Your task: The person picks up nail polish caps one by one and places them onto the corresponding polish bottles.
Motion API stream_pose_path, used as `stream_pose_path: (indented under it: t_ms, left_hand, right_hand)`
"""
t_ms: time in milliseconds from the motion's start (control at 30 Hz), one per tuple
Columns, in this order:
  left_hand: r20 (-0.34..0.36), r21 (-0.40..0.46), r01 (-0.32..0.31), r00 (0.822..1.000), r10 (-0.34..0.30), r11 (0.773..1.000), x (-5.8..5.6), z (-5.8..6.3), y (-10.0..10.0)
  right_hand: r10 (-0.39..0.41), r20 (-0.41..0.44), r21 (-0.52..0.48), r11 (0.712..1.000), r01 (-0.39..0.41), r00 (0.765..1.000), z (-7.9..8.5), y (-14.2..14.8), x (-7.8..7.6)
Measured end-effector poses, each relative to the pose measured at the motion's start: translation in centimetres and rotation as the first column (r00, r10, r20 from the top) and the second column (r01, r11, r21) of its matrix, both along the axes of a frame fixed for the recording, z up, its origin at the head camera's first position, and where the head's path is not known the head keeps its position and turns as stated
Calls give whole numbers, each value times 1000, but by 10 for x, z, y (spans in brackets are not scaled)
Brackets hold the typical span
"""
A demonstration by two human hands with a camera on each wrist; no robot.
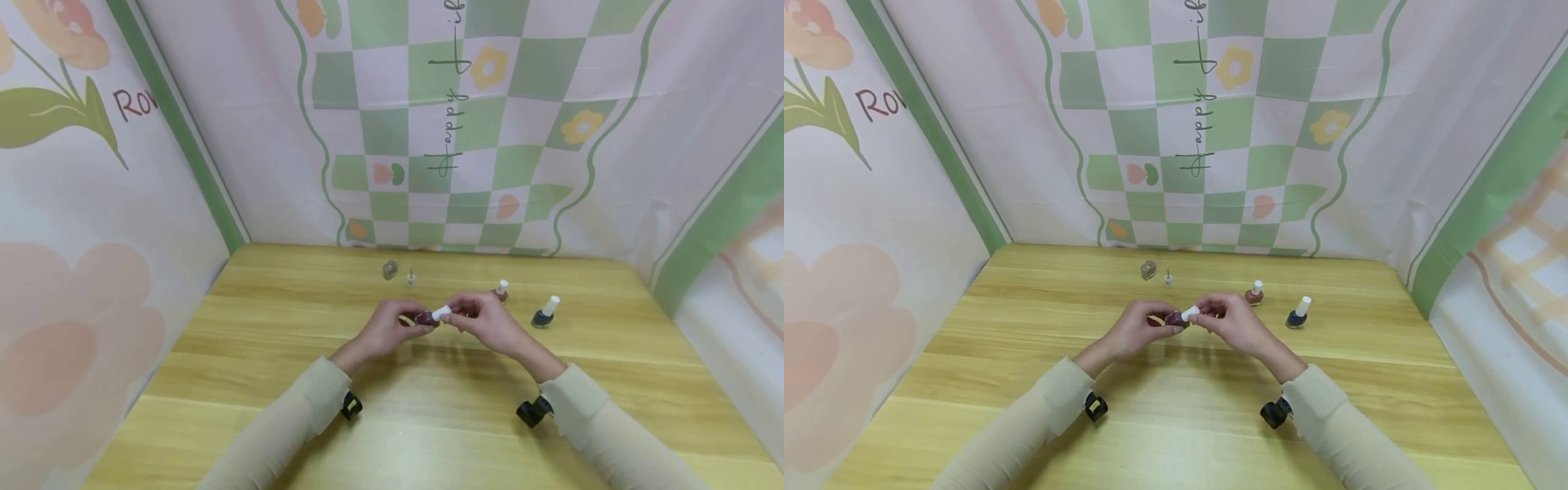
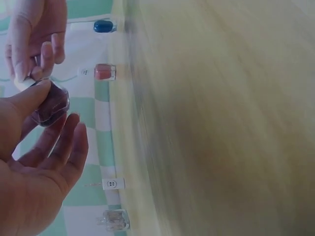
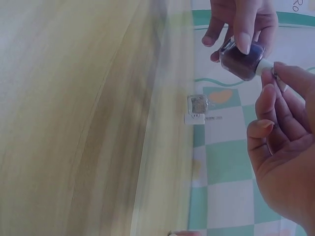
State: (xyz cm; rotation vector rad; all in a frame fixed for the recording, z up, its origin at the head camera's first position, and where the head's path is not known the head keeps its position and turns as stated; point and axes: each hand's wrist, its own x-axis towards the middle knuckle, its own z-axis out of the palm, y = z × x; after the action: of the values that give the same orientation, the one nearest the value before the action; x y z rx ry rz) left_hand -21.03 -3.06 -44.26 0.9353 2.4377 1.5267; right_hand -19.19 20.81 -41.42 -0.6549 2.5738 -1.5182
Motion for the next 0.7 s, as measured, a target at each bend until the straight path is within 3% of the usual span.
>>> stream_pose_path:
  t_ms: [333, 700]
  left_hand:
    - [-79, -48, 37, 996, -41, 998, -1, -1, 4]
    - [-53, -64, 1, 999, -4, 998, -2, -1, 5]
  right_hand:
    - [-29, -24, -13, 1000, 29, 999, -2, 1, 0]
    - [-41, -55, -40, 998, 39, 998, -3, 2, 1]
